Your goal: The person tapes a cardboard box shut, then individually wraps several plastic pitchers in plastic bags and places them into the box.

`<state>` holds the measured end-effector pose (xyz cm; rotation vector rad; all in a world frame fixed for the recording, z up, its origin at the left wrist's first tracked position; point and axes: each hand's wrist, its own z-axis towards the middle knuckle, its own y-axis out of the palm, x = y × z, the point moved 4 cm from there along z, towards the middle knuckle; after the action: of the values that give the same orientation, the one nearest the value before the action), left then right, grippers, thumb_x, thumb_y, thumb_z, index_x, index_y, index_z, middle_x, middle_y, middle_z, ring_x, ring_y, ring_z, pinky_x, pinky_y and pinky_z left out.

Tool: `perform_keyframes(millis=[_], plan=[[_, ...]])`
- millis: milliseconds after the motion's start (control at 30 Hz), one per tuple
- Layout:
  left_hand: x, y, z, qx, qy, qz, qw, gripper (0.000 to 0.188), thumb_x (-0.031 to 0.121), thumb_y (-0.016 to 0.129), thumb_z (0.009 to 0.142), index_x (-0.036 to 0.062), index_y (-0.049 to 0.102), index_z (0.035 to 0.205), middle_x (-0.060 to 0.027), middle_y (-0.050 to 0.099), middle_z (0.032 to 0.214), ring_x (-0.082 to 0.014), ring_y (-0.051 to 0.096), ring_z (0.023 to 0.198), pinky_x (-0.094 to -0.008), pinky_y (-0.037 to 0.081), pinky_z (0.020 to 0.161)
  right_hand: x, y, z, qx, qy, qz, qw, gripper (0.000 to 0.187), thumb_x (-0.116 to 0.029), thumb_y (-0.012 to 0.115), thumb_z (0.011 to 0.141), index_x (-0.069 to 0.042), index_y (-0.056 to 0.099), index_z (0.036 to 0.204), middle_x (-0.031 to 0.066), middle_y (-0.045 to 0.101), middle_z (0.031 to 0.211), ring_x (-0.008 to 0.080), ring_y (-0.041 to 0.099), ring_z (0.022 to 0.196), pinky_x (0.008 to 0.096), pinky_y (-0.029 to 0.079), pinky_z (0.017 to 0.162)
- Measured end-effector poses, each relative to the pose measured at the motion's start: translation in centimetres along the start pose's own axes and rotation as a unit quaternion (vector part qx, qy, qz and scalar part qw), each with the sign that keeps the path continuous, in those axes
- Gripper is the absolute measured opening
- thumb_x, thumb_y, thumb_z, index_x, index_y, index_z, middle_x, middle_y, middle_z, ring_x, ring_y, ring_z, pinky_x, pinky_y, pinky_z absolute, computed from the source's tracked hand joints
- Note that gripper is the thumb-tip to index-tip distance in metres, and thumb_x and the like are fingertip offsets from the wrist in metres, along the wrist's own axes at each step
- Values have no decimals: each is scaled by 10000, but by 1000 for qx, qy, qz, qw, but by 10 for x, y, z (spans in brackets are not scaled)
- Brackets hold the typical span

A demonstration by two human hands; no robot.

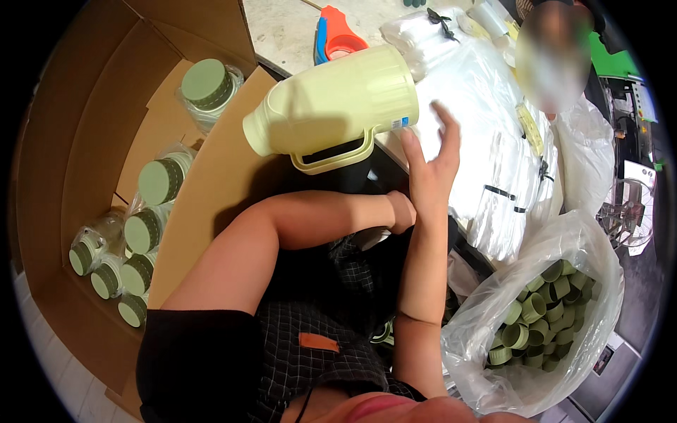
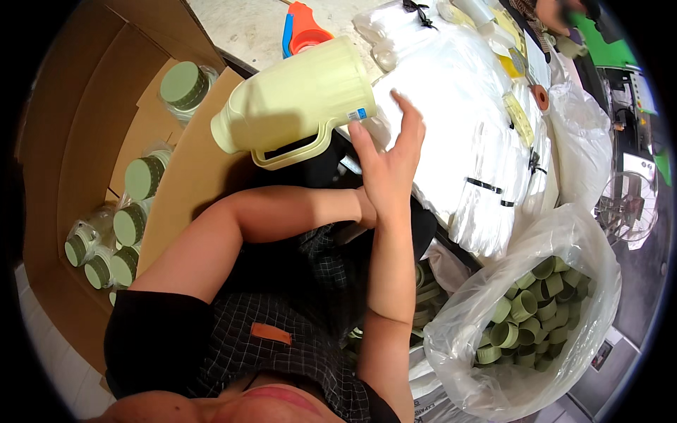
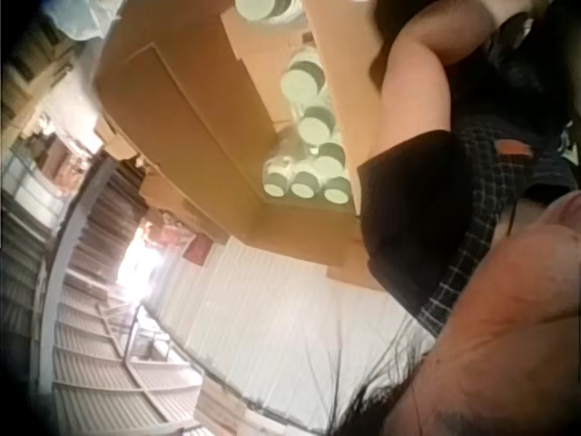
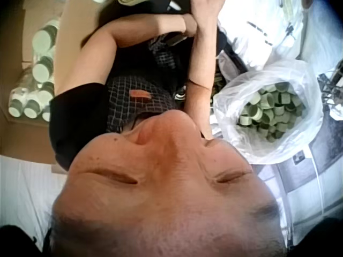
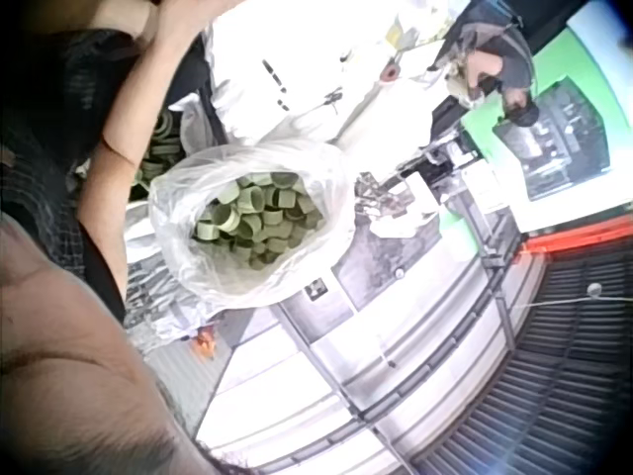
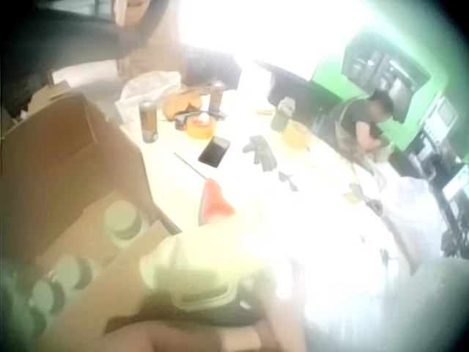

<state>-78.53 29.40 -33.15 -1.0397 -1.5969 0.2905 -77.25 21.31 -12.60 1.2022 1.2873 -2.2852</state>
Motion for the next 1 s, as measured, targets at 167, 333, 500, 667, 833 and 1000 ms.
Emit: perform_keyframes(millis=[167, 333, 500, 667, 833, 1000], plan=[[-14, 11, -8, -40, -38, 4, 998, 423, 237, 662, 849, 93, 664, 1247, -117, 631, 1321, -291, 581, 1226, -423, 481, 963, -7, 42, 47, -185, 107, 172, 962, 426, -282, 710, 907, 82, 627, 1112, 107, 698, 923, 157, 619, 826, 316, 508, 783], [-3, 3, -23, -35, -70, 61, 995, 378, 153, 607, 832, 67, 694, 1189, -123, 702, 1174, -311, 672, 1064, -428, 543, 829, -45, -52, -30, 0, 30, 108, 994, 298, -235, 656, 948, 45, 694, 1042, 71, 708, 856, 137, 637, 782, 289, 517, 717], [-10, 7, -26, 54, -30, 30, 998, 382, 180, 647, 843, 66, 658, 1208, -133, 684, 1194, -309, 655, 1086, -418, 531, 868, 24, -66, -136, 8, 160, 413, 897, 592, -275, 691, 930, 26, 471, 1390, 144, 556, 1375, 237, 518, 1283, 398, 405, 1072], [-13, 17, -60, 126, 14, -20, 992, 403, 208, 687, 855, 66, 622, 1226, -143, 665, 1215, -308, 638, 1108, -407, 518, 907, 45, -44, -144, 154, 171, 418, 879, 492, -234, 679, 947, 44, 523, 1322, 117, 620, 1241, 209, 585, 1138, 359, 445, 990], [26, -17, -159, 80, -53, -373, 923, 146, 141, 615, 945, 27, 674, 1014, -112, 715, 1007, -208, 685, 887, -342, 540, 741, 41, -34, -178, 127, 153, 284, 938, 333, -221, 629, 986, 55, 628, 1172, 95, 683, 1053, 181, 623, 982, 333, 494, 853], [13, -72, -204, 569, -65, -395, 718, 364, 98, 642, 943, 6, 511, 1270, -107, 621, 1136, -177, 621, 1017, -313, 519, 879, 35, -12, -179, 112, 26, 170, 979, 236, -75, 606, 950, 37, 647, 1154, 175, 687, 987, 331, 662, 914, 366, 500, 832]])
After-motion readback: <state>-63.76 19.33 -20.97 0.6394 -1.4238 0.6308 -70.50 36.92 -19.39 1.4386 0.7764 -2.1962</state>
